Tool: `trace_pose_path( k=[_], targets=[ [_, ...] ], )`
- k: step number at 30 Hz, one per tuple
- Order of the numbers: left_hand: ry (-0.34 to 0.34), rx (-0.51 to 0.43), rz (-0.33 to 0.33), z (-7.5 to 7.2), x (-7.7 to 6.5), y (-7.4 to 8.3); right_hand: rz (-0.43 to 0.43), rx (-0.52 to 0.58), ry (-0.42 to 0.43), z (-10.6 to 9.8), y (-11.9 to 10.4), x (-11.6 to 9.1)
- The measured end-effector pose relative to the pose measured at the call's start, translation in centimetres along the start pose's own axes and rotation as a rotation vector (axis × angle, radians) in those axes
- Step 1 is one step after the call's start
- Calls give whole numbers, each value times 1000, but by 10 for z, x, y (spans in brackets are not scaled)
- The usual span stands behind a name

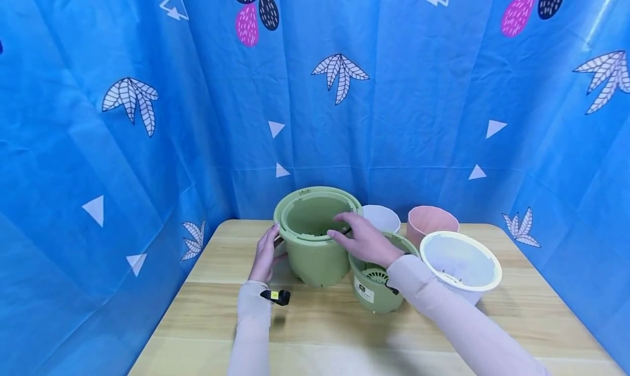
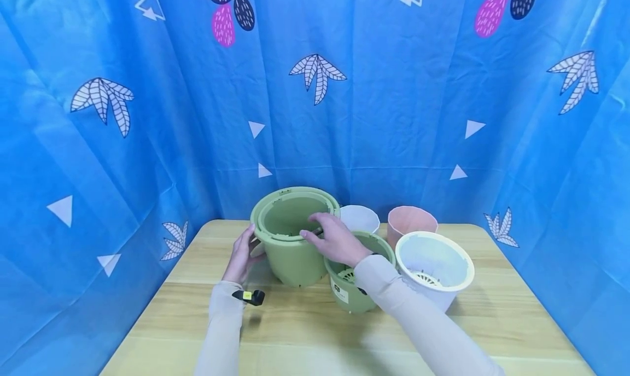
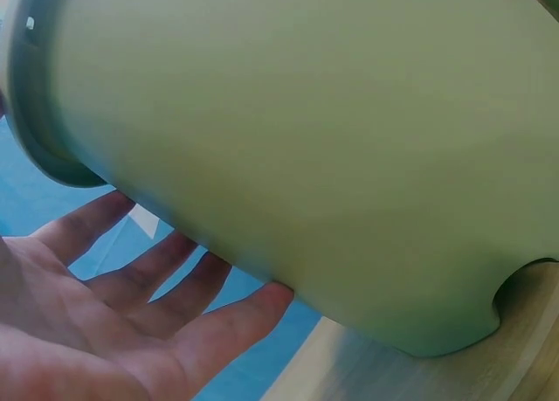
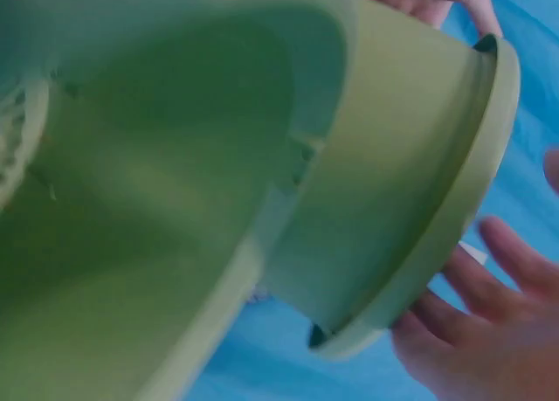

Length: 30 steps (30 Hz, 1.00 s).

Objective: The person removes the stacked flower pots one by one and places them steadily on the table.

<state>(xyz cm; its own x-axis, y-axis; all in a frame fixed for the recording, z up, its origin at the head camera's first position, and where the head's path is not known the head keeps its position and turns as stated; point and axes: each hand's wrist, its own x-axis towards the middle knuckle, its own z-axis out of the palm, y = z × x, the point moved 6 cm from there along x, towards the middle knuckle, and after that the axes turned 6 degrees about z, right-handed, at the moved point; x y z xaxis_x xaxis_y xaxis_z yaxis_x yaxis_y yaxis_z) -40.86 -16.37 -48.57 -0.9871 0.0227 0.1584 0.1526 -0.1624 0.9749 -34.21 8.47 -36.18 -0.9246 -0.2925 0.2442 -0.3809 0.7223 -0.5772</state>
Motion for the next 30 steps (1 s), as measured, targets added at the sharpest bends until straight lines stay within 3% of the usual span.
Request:
trace_pose_path(
  k=[6,12,30],
  targets=[
    [-7,-4,0,2,0,0,-8,-214,-82,16,-4,5],
    [-11,-8,5,2,0,1,-5,-300,-106,22,-9,7],
    [-17,4,17,2,-2,1,83,-186,-52,21,-9,12]
  ],
)
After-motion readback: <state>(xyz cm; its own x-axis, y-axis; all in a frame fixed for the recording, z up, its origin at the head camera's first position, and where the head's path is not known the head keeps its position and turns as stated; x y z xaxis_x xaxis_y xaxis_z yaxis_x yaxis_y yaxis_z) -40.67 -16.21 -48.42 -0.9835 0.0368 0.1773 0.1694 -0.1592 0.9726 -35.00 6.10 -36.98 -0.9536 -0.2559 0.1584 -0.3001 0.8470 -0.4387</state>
